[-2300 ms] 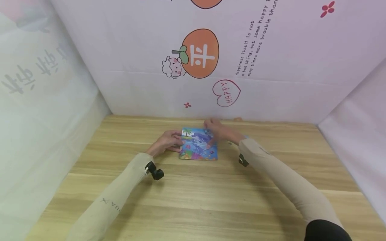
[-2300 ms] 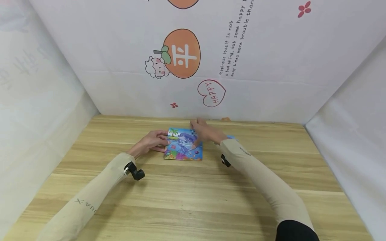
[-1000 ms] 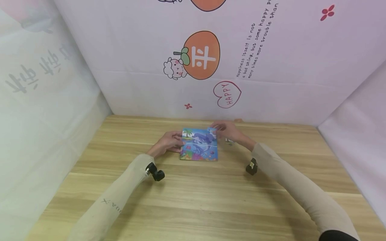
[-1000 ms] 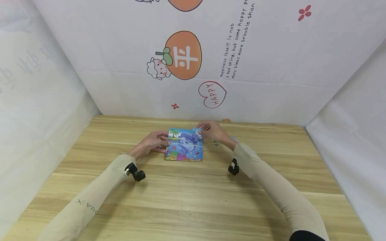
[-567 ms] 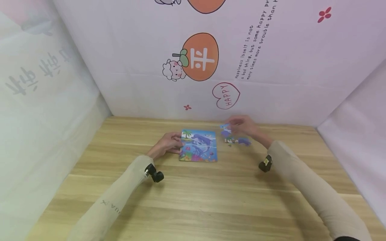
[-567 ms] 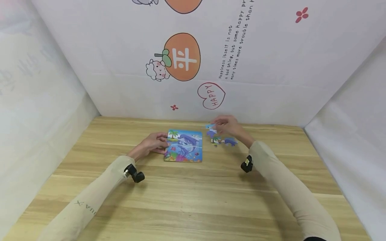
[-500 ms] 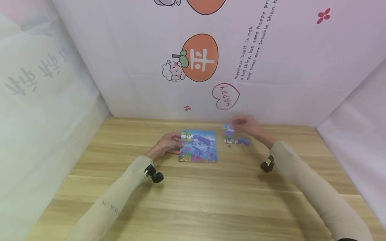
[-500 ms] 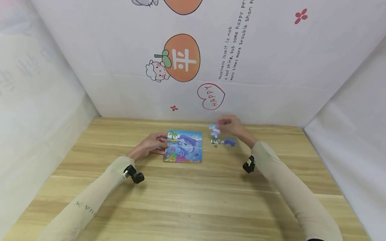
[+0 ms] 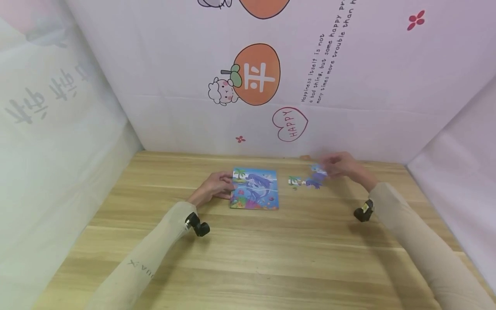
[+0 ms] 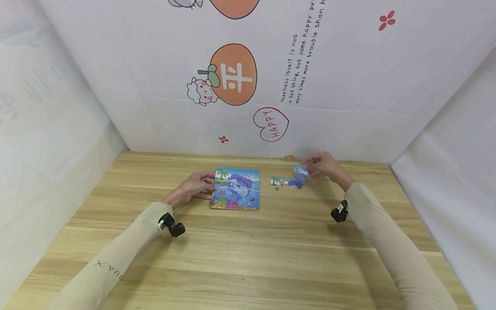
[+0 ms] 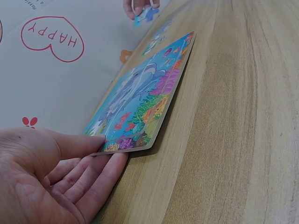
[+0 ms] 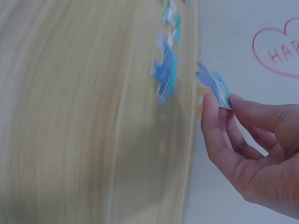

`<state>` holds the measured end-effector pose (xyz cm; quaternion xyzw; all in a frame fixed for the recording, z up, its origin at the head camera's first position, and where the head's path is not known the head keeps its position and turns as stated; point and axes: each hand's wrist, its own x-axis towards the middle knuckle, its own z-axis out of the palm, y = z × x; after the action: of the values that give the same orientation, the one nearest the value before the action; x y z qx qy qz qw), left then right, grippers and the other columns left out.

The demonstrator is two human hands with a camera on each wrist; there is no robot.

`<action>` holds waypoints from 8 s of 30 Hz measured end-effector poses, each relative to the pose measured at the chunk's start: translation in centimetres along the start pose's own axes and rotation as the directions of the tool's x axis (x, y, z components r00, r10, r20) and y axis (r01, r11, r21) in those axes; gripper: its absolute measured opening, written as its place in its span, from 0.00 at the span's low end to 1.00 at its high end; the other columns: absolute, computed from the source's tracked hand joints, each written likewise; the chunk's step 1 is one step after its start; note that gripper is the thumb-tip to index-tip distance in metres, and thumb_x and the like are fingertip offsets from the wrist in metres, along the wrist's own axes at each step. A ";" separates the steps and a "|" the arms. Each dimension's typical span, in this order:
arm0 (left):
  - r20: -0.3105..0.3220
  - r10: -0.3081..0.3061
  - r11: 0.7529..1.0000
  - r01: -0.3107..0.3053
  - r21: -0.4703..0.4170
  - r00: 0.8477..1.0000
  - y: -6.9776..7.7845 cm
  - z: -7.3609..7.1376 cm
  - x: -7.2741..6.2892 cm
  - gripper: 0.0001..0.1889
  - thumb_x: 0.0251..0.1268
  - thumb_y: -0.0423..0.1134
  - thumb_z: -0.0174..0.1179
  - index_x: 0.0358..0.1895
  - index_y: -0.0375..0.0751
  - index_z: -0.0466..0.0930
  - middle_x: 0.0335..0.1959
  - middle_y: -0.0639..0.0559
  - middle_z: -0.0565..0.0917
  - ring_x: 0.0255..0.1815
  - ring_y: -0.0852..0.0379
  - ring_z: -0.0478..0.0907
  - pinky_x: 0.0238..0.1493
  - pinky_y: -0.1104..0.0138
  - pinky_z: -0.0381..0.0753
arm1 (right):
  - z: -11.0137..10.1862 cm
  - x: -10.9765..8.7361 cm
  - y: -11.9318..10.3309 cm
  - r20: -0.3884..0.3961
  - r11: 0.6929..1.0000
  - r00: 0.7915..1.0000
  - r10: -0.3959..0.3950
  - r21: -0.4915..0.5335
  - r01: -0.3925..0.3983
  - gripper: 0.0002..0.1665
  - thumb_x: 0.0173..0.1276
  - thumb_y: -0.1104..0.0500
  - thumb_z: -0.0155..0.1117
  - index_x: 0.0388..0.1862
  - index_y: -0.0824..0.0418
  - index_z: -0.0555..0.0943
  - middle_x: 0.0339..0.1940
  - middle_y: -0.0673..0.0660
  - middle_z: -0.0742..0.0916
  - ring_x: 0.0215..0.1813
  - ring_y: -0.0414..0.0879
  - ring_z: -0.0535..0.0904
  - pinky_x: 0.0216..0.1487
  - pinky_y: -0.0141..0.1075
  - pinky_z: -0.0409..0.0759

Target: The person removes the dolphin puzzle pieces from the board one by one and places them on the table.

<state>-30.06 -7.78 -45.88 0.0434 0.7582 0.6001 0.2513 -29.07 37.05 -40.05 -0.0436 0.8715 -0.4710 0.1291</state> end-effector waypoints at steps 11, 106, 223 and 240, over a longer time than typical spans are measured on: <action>0.003 -0.002 1.000 0.002 -0.011 1.000 0.0 -0.2 0.3 0.34 0.71 0.27 0.63 0.78 0.32 0.63 0.61 0.35 0.78 0.40 0.55 0.85 0.42 0.66 0.94 | -1.7 -1.2 2.5 0.041 0.977 0.994 0.100 -0.195 -0.090 0.21 0.76 0.69 0.61 0.59 0.84 0.73 0.45 0.72 0.88 0.40 0.50 0.88 0.47 0.44 0.94; 0.198 0.032 0.995 -0.012 -0.099 0.980 -0.7 -1.7 0.0 0.36 0.71 0.23 0.61 0.80 0.34 0.58 0.69 0.33 0.71 0.48 0.48 0.87 0.54 0.56 0.93 | 21.1 7.3 -11.2 0.368 0.846 0.910 -0.192 -0.408 0.343 0.27 0.63 0.60 0.80 0.53 0.64 0.73 0.53 0.60 0.79 0.54 0.52 0.75 0.60 0.43 0.84; 0.152 0.005 0.999 0.003 -0.051 0.988 -0.6 -0.7 -0.2 0.45 0.66 0.23 0.67 0.82 0.37 0.53 0.75 0.34 0.63 0.46 0.52 0.85 0.51 0.62 0.94 | 8.3 -0.4 -2.0 0.150 0.932 0.982 -0.116 -0.325 0.159 0.10 0.71 0.61 0.73 0.36 0.65 0.80 0.33 0.58 0.86 0.33 0.48 0.81 0.32 0.36 0.86; 0.102 0.006 0.999 -0.003 -0.035 0.995 -0.3 -0.3 -0.2 0.43 0.66 0.26 0.70 0.81 0.38 0.58 0.68 0.37 0.70 0.41 0.53 0.85 0.46 0.64 0.94 | 8.7 -0.4 -2.8 0.190 0.827 0.968 -0.165 -0.508 0.241 0.17 0.59 0.60 0.82 0.30 0.63 0.78 0.30 0.54 0.84 0.34 0.45 0.77 0.35 0.34 0.81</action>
<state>-29.96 -8.23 -46.04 0.0713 0.7338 0.6107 0.2889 -26.54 28.55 -42.20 -0.2024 0.9464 -0.2205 0.1213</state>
